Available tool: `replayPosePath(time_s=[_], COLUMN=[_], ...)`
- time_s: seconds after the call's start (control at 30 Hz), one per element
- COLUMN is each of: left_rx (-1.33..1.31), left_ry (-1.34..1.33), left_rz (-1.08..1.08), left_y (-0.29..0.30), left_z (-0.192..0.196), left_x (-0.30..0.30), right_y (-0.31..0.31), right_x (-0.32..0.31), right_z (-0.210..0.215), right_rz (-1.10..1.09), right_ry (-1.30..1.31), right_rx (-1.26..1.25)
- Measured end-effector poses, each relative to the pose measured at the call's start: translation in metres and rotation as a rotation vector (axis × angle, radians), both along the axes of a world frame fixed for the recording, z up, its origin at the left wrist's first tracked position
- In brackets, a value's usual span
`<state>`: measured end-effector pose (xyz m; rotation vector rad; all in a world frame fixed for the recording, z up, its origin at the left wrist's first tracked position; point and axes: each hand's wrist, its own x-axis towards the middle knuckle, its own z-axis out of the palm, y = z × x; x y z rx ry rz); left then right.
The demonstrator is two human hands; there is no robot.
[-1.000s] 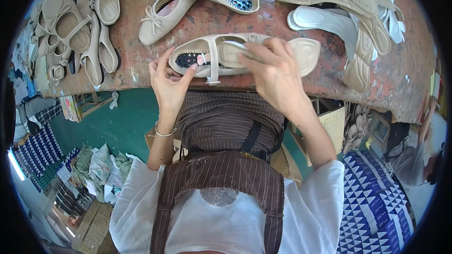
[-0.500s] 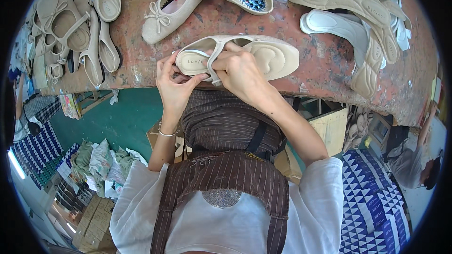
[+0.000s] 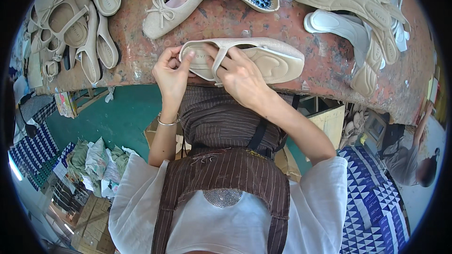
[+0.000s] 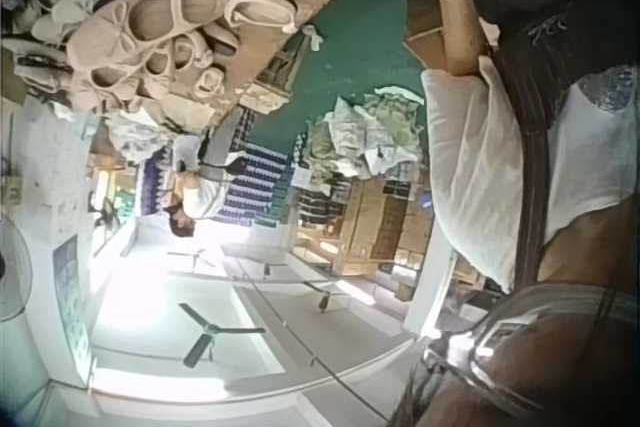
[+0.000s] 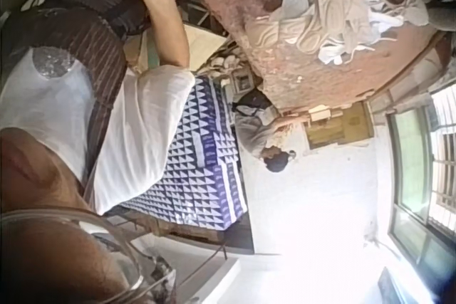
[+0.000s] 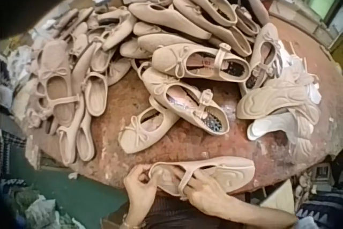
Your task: The person repeatedly picks up shoes and insoles from the workbench, inserts an insole into each shoe, and presses and smooths it into place by hand.
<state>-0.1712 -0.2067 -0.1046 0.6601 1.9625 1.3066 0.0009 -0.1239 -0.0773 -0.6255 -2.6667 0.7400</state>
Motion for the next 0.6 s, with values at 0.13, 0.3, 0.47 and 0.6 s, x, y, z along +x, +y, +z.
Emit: replayPosePath(time_s=[0.13, 0.3, 0.47, 0.6], left_rx=[0.028, -0.006, -0.046, -0.099], left_ry=[0.116, 0.239, 0.245, 0.135], left_rz=[-0.025, -0.104, -0.105, -0.167], left_y=[0.007, 0.010, 0.012, -0.004], left_z=[0.005, 0.009, 0.015, 0.030], left_x=[0.001, -0.006, -0.004, 0.018], right_y=[0.013, -0.006, -0.018, 0.000], right_x=[-0.007, -0.001, 0.010, 0.041], right_z=[-0.002, 0.013, 0.020, 0.015], right_rz=[0.263, 0.044, -0.118, -0.355], right_ry=[-0.029, -0.098, -0.252, 0.063], right_rx=[-0.051, 0.144, 0.205, 0.176])
